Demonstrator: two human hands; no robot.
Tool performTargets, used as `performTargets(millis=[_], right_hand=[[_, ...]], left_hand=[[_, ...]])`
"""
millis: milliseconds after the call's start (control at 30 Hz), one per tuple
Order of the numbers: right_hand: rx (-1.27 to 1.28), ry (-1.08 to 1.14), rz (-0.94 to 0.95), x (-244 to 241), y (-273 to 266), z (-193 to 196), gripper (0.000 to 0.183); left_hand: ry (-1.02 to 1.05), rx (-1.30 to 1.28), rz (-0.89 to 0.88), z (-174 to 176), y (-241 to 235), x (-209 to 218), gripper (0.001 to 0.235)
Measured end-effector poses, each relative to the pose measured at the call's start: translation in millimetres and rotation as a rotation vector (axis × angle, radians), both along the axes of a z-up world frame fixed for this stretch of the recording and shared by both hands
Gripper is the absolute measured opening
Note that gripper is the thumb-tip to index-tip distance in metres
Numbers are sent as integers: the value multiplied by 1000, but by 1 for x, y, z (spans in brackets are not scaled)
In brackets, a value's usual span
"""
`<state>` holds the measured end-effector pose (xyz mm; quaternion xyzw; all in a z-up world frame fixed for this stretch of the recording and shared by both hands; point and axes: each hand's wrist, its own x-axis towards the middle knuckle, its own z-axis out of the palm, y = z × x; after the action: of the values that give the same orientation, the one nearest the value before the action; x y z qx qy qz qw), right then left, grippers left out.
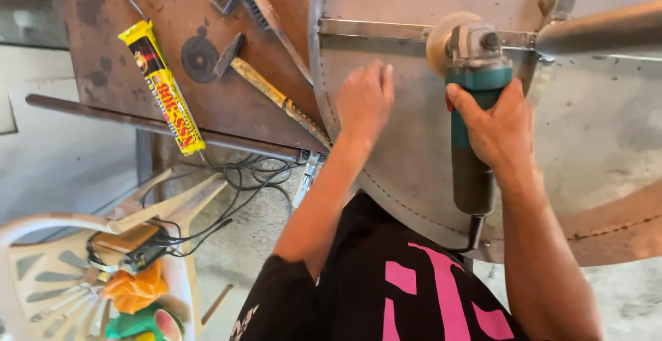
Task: Grinding and spot welding a circular metal base and central post.
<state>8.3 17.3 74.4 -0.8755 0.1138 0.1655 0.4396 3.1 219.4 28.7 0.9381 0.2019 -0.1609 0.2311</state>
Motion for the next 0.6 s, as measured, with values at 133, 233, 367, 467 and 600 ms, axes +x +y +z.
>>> performTargets(millis=[133, 233, 367, 467, 600], right_hand=[[-49, -73, 185, 32, 38, 8, 64], [-137, -36, 325, 52, 84, 9, 70], [-227, 0, 426, 57, 130, -8, 72], [-253, 3, 464, 59, 151, -7, 70], [-290, 12, 471, 59, 167, -6, 68]], left_hand=[[-214, -502, 355, -10, -5, -35, 42], [-428, -1268, 595, -33, 4, -43, 47], [-443, -1401, 753, -27, 23, -38, 47], [-439, -1415, 857, -32, 31, -38, 47], [-477, -1388, 896, -38, 36, -35, 46]])
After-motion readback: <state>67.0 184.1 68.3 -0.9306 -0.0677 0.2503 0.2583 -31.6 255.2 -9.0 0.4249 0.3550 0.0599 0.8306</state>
